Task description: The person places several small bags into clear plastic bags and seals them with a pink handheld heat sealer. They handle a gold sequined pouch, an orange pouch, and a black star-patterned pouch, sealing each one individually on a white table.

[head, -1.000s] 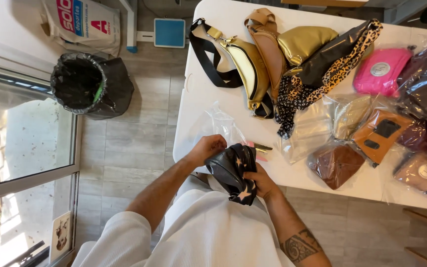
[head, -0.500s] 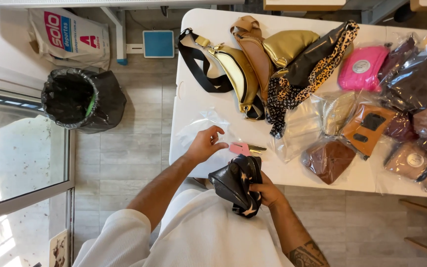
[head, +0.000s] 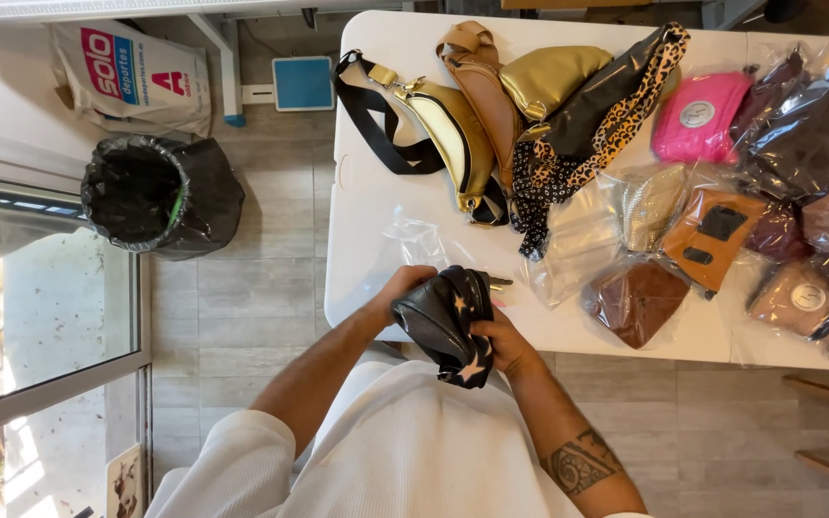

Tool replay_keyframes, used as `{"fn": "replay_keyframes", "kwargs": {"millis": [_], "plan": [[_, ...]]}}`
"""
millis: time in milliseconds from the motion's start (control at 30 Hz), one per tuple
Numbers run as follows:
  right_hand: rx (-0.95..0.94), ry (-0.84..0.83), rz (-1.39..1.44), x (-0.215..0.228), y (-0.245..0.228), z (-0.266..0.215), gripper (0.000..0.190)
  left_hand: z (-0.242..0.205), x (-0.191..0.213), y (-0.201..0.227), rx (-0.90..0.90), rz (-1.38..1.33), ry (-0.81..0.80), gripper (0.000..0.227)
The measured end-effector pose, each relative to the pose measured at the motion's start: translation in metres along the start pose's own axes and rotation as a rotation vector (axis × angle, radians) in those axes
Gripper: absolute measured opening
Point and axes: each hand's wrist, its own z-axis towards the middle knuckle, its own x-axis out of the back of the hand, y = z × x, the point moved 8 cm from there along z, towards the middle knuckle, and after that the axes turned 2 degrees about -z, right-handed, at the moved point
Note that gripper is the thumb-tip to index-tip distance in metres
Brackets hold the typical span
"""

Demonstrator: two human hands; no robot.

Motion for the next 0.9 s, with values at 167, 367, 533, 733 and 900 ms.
{"fn": "replay_keyframes", "kwargs": {"millis": [167, 367, 533, 733, 900], "plan": [[0.005, 0.084, -0.090, -0.024, -0.027, -0.014, 0.045, -0.021, 0.023, 0.060, 0.247, -0.504, 0.082, 0.028], [0.001, 0.121, -0.207, -0.011, -0.030, -0.016, 0.041, -0.014, 0.038, 0.025, 0.240, -0.557, 0.178, 0.026], [0.011, 0.220, -0.460, -0.042, -0.048, -0.017, 0.033, -0.010, 0.047, 0.098, -0.096, -0.106, 0.125, 0.017], [0.067, 0.261, -0.858, -0.073, -0.055, -0.019, 0.040, -0.031, -0.006, 0.152, -0.497, 0.564, 0.104, 0.017], [0.136, 0.417, -0.897, -0.071, -0.072, -0.023, 0.046, -0.051, 0.016, 0.145, -0.677, 0.848, 0.221, 0.016]]}}
